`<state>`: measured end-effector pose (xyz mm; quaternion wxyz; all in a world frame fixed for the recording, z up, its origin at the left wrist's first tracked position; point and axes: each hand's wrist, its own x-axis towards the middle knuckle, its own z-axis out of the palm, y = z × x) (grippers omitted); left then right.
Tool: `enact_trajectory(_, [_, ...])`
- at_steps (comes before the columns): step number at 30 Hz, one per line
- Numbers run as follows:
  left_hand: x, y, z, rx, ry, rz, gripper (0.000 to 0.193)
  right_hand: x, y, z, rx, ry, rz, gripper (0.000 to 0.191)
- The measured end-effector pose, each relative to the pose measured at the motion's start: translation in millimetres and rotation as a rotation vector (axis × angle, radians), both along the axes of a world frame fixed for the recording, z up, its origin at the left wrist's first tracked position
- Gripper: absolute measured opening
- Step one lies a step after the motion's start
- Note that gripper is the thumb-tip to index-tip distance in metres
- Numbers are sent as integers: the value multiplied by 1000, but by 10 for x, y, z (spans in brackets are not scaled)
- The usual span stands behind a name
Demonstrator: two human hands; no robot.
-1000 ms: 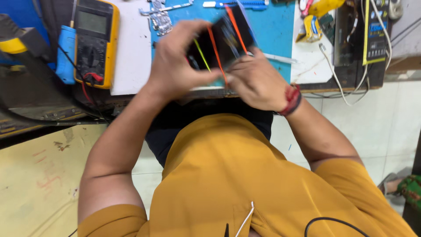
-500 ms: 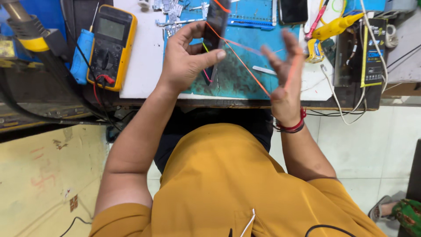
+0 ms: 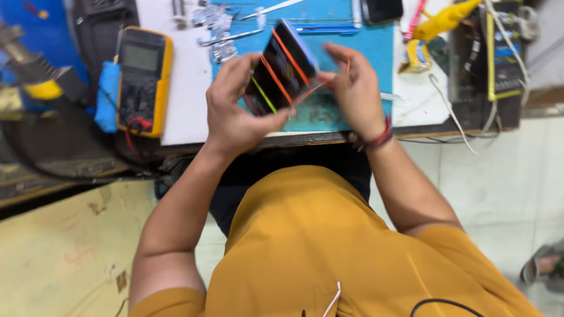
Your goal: The person disassembles a smartphone on a repair bench, prying the back cover off with a yellow pry tool and removing internal components. They then wrap rubber bands around the phone body and later solder the exposed motherboard with a soldering iron while holding it with tweezers.
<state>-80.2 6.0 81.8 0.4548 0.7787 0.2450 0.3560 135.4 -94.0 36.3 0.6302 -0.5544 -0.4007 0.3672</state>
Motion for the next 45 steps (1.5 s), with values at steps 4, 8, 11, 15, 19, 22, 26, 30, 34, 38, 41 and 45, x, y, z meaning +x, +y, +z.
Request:
enact_trajectory(4, [68,-9,-127,191,219,10,69,-146,-209,288,265,-1127,-76,91])
enact_trajectory(8, [147,-99,-160,568,367,-258,70,113,-124,403,-166,-841,266,42])
enact_trajectory(11, [105,-123,-142,689,397,-346,69,204,-123,327,-298,-459,259,12])
enact_trajectory(15, [21,-127,-177,658,370,-309,66,131,-238,155,56,-605,150,13])
enact_trajectory(19, [6,-99,-247,706,381,-277,64,109,-280,64,127,-620,262,11])
enact_trajectory(22, [-8,-111,-271,761,377,-256,62,148,-259,61,254,-697,284,11])
enact_trajectory(26, [-46,-112,-290,760,377,-253,62,185,-224,104,210,-785,354,19])
enact_trajectory(30, [-10,-108,-328,627,408,-190,71,169,-166,138,201,-640,386,28])
enact_trajectory(34, [70,-136,-340,-76,220,-76,71,-58,-142,58,193,78,-103,37])
enact_trajectory(38, [121,-199,-344,-631,-29,-136,60,-292,-261,-67,246,-568,-132,27])
enact_trajectory(41, [130,-227,-362,-789,-56,-182,55,-312,-350,-131,234,-600,-113,28])
enact_trajectory(45, [160,-244,-387,-824,-133,-220,57,-221,-368,-168,287,-586,-89,27])
